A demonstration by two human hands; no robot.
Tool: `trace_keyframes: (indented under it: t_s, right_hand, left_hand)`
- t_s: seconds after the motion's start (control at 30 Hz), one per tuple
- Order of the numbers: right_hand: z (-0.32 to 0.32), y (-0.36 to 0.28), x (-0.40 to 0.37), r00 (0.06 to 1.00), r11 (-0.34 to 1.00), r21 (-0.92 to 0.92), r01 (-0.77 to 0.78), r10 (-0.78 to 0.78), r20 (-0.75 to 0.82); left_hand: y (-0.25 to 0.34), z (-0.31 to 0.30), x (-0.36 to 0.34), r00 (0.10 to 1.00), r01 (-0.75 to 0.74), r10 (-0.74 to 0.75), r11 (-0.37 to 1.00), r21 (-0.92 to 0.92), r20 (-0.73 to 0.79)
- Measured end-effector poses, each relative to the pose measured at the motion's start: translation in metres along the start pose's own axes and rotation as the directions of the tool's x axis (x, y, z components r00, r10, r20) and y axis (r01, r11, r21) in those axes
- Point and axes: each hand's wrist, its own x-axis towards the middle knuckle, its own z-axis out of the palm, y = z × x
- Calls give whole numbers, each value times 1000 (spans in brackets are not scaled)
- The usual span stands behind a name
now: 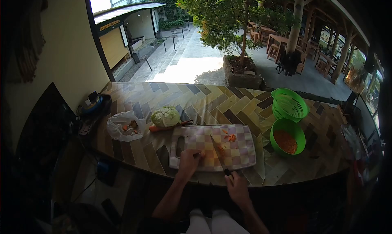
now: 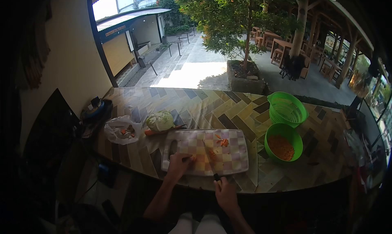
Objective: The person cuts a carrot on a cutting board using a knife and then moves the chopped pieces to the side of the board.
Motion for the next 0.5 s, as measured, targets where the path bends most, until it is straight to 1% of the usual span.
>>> trace_keyframes:
  t_s: [0.1, 0.2, 0.3, 0.4, 0.5]
  right_hand:
    - [7, 2, -4, 1000, 1000, -8, 13, -13, 9]
    - [10, -6, -6, 999, 1000, 11, 5, -5, 34]
    - [18, -4, -7, 999, 999, 28, 46, -47, 18]
    - [23, -3, -5, 997, 997, 46, 62, -64, 36]
    - [27, -3, -3, 997, 997, 29, 68, -69, 34]
  left_hand:
    - [7, -7, -3, 999, -40, 39, 999, 20, 33]
    - [14, -11, -3, 995, 14, -11, 999, -30, 95]
    - [11, -4, -3, 999, 45, -45, 999, -19, 31]
    - [12, -3, -3, 1000, 5, -5, 1000, 24, -24]
    - [6, 0, 0, 1000, -18, 18, 1000, 0, -17]
